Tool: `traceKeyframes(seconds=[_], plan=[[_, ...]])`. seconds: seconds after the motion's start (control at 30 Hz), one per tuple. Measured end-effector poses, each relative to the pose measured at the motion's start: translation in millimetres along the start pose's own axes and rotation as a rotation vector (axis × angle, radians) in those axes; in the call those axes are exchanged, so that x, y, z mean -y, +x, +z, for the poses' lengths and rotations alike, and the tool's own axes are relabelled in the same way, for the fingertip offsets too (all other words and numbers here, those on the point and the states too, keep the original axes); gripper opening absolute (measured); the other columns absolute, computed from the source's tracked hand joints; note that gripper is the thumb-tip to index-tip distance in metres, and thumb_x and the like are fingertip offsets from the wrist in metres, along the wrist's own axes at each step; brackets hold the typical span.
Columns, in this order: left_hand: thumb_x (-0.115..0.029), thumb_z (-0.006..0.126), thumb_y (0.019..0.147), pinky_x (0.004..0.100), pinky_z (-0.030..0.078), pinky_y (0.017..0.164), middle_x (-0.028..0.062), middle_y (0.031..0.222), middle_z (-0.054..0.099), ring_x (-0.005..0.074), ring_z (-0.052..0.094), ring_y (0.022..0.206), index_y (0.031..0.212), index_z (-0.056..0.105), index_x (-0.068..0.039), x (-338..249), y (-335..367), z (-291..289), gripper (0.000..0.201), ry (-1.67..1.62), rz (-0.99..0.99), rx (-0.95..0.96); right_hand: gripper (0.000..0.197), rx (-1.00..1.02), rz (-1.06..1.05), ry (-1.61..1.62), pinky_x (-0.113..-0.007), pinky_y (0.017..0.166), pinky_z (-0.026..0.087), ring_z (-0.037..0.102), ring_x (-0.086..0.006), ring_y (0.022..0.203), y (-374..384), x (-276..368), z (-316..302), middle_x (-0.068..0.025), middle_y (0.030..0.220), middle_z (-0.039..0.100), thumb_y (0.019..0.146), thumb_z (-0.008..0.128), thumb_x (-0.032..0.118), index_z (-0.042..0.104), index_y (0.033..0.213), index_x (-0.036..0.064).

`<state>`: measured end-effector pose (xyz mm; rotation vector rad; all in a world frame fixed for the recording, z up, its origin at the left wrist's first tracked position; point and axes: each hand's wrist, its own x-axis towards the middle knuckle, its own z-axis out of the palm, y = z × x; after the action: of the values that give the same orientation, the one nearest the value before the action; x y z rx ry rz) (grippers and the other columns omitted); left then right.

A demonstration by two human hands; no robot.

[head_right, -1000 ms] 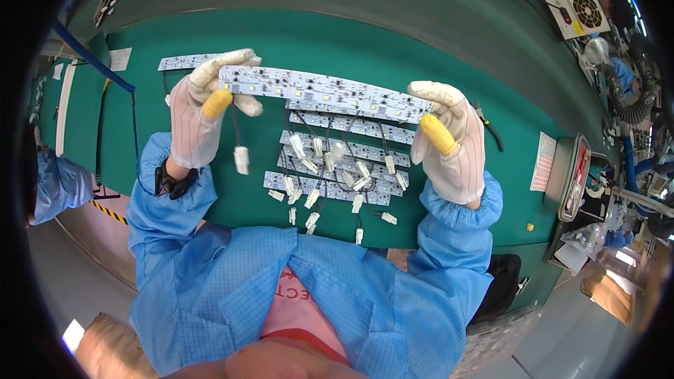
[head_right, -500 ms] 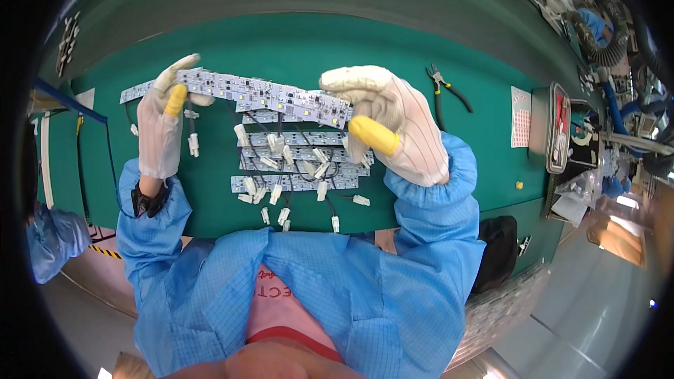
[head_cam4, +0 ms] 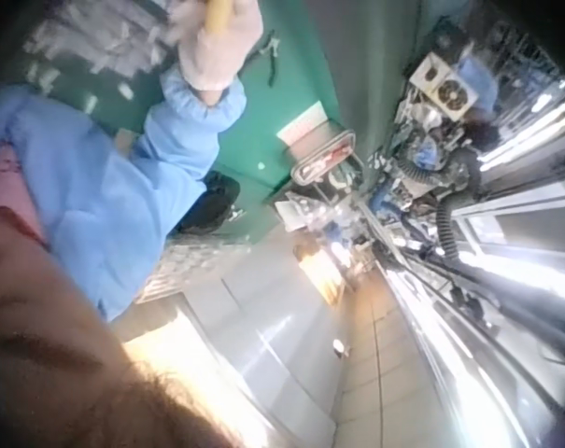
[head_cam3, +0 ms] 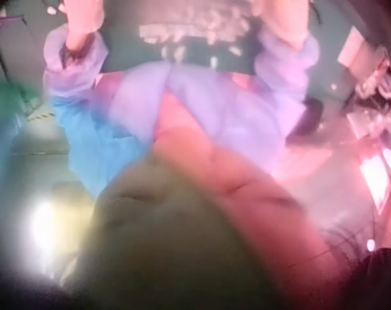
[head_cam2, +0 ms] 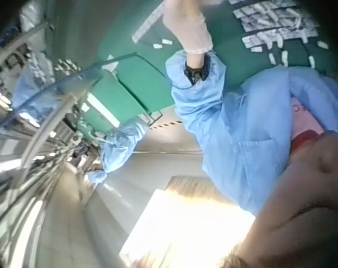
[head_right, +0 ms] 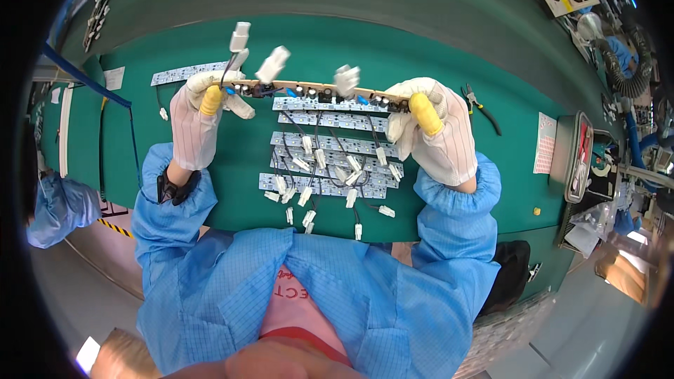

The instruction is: Handling and organizing circuit board strips at a manual assembly station.

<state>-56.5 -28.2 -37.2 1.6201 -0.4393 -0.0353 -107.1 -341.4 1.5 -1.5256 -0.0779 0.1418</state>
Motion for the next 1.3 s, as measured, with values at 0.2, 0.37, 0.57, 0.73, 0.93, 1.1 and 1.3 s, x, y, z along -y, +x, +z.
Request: traceKeyframes(seconds=[0.2,0.37,0.57,0.73,0.93,1.1,1.3], plan=[[-0.028,0.047,0.098,0.0216,0.046,0.067,0.0067,0.077,0.070,0.0091,0.063,0.073,0.111,0.061,-0.002,-5,5,-5,0.033,0.246,-0.053,-0.048,0.026,0.115,0.010,0.148,-0.022,0.044,0.045,0.058,-0.0128,0.048,-4,4,8,-0.0119,0.070,0.064,0.091,0.059,0.023,0.056,0.099,-0.0019],[-0.036,0.045,0.097,0.0208,0.041,0.059,0.0027,0.074,0.068,0.0065,0.056,0.061,0.111,0.063,-0.004,-6,5,-4,0.039,0.264,-0.105,-0.076,0.018,0.094,0.038,0.096,-0.021,0.048,0.045,0.060,-0.0099,0.054,1,2,5,-0.0078,0.072,0.065,0.094,0.052,0.017,0.056,0.101,0.0001],[-0.033,0.040,0.098,0.0310,0.046,0.065,0.0086,0.077,0.065,0.0200,0.059,0.068,0.108,0.063,-0.002,-3,1,-15,0.040,0.632,0.139,-0.043,0.041,0.041,0.213,0.250,-0.022,0.039,0.041,0.052,-0.0129,0.041,4,-7,-3,-0.0096,0.069,0.064,0.096,0.047,0.040,0.052,0.098,-0.0006],[-0.034,0.044,0.098,0.0276,0.044,0.063,0.0076,0.082,0.065,0.0140,0.056,0.064,0.119,0.056,-0.003,1,-1,-6,0.040,0.292,0.058,-0.002,0.027,-0.035,0.009,-0.099,-0.016,0.042,0.034,0.047,-0.0053,0.046,6,-17,4,-0.0016,0.064,0.056,0.094,0.055,0.024,0.054,0.107,0.0002],[-0.036,0.047,0.098,0.0183,0.040,0.057,0.0051,0.099,0.064,0.0054,0.050,0.063,0.122,0.051,-0.006,-13,2,-8,0.039,-0.091,-0.241,-0.069,0.050,0.069,0.032,-0.142,-0.017,0.056,0.036,0.046,-0.0044,0.059,8,-2,17,-0.0032,0.081,0.057,0.083,0.067,0.022,0.047,0.121,-0.0034],[-0.016,0.046,0.095,0.0257,0.043,0.086,0.0080,0.103,0.062,0.0152,0.060,0.091,0.113,0.057,-0.005,8,28,-109,0.024,0.204,-0.077,-0.320,0.045,0.033,-0.191,-1.109,-0.033,0.079,0.046,0.054,-0.0243,0.104,18,-25,0,-0.0095,0.116,0.054,0.076,0.071,0.011,0.055,0.118,0.0121],[-0.015,0.057,0.088,0.0327,0.043,0.091,0.0051,0.110,0.063,0.0218,0.057,0.104,0.108,0.063,-0.011,47,26,-141,0.021,0.997,-0.010,-0.309,0.035,0.069,-0.323,-1.314,-0.037,0.087,0.045,0.051,-0.0275,0.110,22,-40,-8,-0.0083,0.116,0.055,0.071,0.070,0.003,0.059,0.104,0.0089]])
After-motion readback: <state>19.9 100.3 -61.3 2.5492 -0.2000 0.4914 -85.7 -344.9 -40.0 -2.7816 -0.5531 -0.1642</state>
